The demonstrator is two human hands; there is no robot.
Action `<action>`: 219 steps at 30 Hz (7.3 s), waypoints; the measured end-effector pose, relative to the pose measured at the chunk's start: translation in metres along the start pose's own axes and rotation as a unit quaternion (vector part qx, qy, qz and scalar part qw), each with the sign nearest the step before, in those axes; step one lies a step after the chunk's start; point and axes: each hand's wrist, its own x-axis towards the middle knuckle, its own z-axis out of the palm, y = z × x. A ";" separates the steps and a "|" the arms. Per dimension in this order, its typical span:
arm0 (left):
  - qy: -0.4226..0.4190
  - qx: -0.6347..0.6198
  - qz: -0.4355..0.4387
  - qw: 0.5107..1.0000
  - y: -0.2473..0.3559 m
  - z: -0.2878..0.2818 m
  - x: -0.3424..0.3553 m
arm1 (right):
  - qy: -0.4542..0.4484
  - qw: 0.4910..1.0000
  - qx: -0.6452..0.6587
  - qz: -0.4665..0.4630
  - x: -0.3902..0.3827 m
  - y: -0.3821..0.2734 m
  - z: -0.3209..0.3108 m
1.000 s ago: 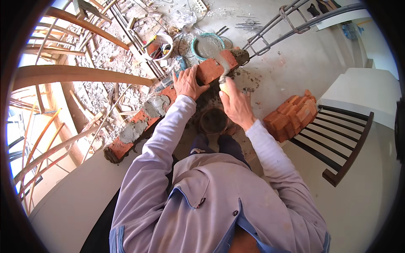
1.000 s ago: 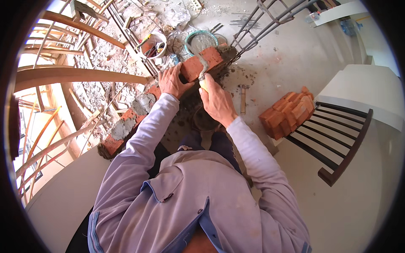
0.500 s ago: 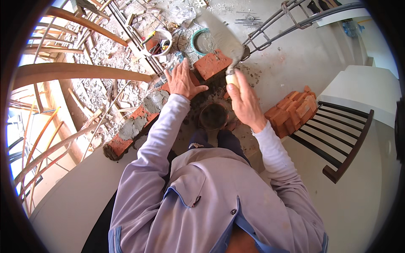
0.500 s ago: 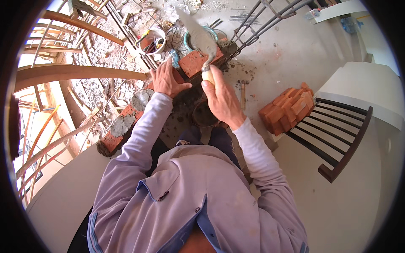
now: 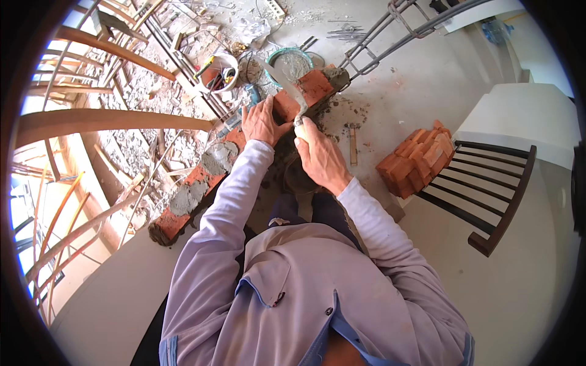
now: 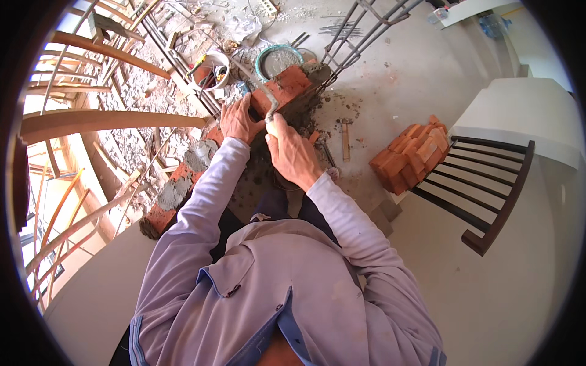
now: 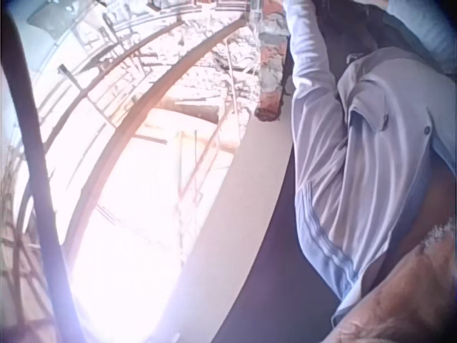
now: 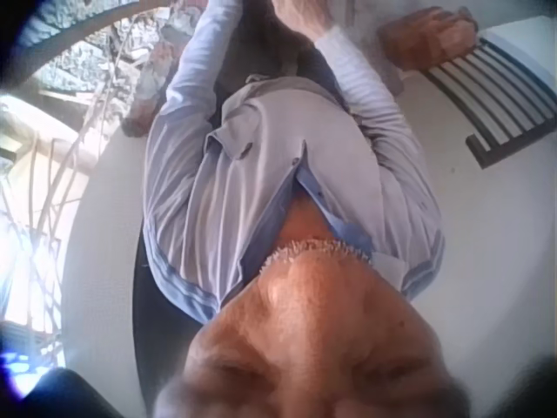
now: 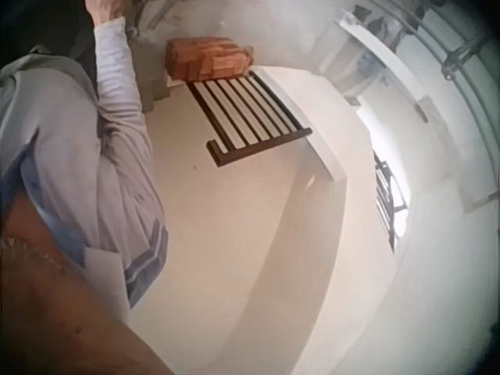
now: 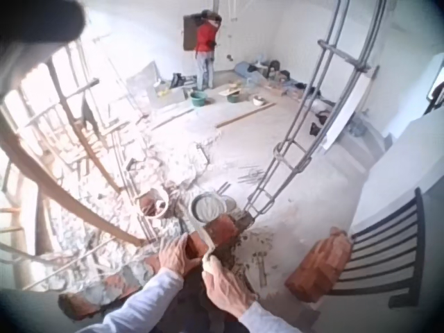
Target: The person builds a brick wall by applying mortar to the top of the existing bricks using a trowel and then placing new bricks on top of the mortar, pressing them down by hand.
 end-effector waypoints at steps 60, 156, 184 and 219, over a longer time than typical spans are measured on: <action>-0.479 0.048 -0.131 0.867 -0.010 0.244 -0.382 | -0.396 0.748 0.381 0.372 -0.258 0.527 0.242; -0.209 -0.517 0.185 0.809 0.198 -0.101 -0.108 | 0.246 0.764 0.551 0.228 -0.157 -0.001 -0.131; 0.055 -0.197 0.159 0.966 0.234 -0.055 -0.085 | 0.084 0.806 0.513 0.283 -0.089 0.066 -0.169; 0.047 -0.017 0.058 0.997 0.127 0.042 0.114 | -0.035 0.949 0.182 0.255 -0.135 0.150 -0.204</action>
